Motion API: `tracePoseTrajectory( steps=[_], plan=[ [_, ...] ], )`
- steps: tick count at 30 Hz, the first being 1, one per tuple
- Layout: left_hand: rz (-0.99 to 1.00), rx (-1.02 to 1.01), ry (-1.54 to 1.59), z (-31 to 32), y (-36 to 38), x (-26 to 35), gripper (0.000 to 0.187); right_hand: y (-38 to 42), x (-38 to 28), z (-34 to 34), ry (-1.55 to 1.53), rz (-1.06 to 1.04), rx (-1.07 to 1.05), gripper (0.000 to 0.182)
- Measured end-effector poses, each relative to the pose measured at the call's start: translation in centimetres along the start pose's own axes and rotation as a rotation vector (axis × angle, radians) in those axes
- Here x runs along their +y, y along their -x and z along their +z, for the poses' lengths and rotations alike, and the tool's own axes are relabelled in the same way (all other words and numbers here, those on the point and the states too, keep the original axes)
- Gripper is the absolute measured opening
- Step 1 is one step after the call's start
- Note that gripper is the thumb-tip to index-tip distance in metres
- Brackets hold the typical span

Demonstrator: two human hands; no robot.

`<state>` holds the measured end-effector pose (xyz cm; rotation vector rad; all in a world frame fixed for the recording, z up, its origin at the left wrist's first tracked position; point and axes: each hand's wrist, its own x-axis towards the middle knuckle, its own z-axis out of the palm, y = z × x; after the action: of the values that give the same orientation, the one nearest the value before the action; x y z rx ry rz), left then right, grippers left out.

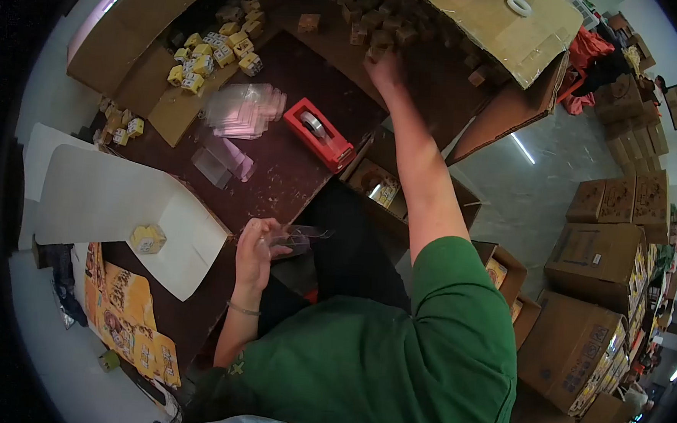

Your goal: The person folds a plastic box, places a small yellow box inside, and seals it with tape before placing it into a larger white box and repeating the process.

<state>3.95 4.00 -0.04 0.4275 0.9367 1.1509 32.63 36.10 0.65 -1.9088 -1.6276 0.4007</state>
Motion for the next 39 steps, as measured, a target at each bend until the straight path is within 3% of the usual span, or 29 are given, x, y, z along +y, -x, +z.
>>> tracePoseTrajectory(
  steps=[1, 3, 5, 7, 9, 12, 15, 17, 19, 20, 21, 22, 23, 25, 27, 28, 30, 34, 35, 37, 39],
  plan=[
    [0.013, -0.017, -0.013, 0.1, 0.0, 0.3, 0.015, 1.0, -0.5, -0.6, -0.151, -0.025, -0.097, 0.044],
    [0.019, -0.061, 0.023, 0.3, -0.1, 0.9, 0.017, 2.7, 1.7, 0.7, -0.613, -0.175, -0.171, 0.053],
    [-0.011, -0.105, 0.075, 0.0, -0.5, 1.3, 0.026, 9.6, -2.6, -3.4, -1.012, -0.214, -0.522, 0.062],
    [-0.024, -0.188, 0.014, 0.3, -1.0, 1.6, 0.040, 15.6, -5.7, -5.3, -1.071, -0.344, -0.622, 0.066],
    [-0.039, -0.306, -0.058, 1.8, -1.1, 2.4, 0.057, 20.6, -7.8, -6.5, -1.045, -0.317, -0.680, 0.065],
    [0.032, -0.454, -0.039, 2.2, -0.8, 1.6, 0.064, 24.1, -8.0, -5.9, -0.862, -0.482, -0.701, 0.065],
    [-0.071, -0.385, -0.076, 1.7, 0.7, 1.3, 0.064, 25.6, -7.9, -6.0, -0.776, -0.548, -0.630, 0.064],
    [-0.066, -0.354, -0.094, 0.7, 1.7, 0.3, 0.065, 27.1, -7.8, -5.8, -0.668, -0.603, -0.534, 0.064],
    [0.001, -0.335, -0.197, -0.9, 2.5, -1.0, 0.072, 29.0, -7.6, -4.9, -0.499, -0.735, -0.211, 0.060],
    [-0.008, -0.328, -0.188, -1.4, 3.0, -1.3, 0.074, 30.6, -7.7, -4.6, -0.547, -0.690, -0.155, 0.062],
    [-0.168, -0.191, -0.185, -3.7, 2.9, -1.5, 0.074, 32.3, -7.6, -3.8, -0.559, -0.640, -0.150, 0.063],
    [-0.168, -0.247, -0.157, -4.5, 3.1, -1.4, 0.072, 33.7, -7.7, -3.1, -0.547, -0.620, -0.145, 0.062],
    [-0.168, -0.185, -0.127, -4.7, 3.4, -1.3, 0.069, 34.5, -7.4, -2.5, -0.672, -0.566, -0.176, 0.063],
    [-0.254, -0.361, -0.135, -6.5, 3.7, -0.5, 0.067, 35.1, -6.9, -2.9, -0.743, -0.540, -0.213, 0.054],
    [-0.319, -0.476, -0.135, -6.5, 3.8, -0.4, 0.069, 35.8, -6.9, -2.7, -1.041, -0.501, -0.388, 0.044],
    [-0.344, -0.508, -0.112, -5.7, 3.9, -0.5, 0.068, 35.7, -6.6, -2.8, -1.181, -0.411, -0.622, 0.035],
    [-0.391, -0.517, -0.086, -5.4, 4.1, -0.8, 0.068, 36.0, -6.8, -3.3, -1.307, -0.240, -0.822, 0.040],
    [-0.436, -0.486, -0.049, -5.9, 3.9, -1.5, 0.066, 35.0, -6.5, -6.1, -1.042, -0.412, -0.988, 0.043],
    [-0.446, -0.481, -0.037, -6.1, 3.9, -1.5, 0.066, 35.6, -6.2, -4.6, -1.063, -0.520, -0.833, 0.041],
    [-0.456, -0.459, -0.015, -6.3, 4.0, -1.7, 0.066, 36.0, -6.2, -4.8, -0.802, -0.854, -0.528, 0.042],
    [-0.469, -0.450, 0.000, -6.3, 4.0, -2.0, 0.065, 36.6, -5.8, -5.8, -0.734, -0.793, -0.618, 0.048]
  ],
)
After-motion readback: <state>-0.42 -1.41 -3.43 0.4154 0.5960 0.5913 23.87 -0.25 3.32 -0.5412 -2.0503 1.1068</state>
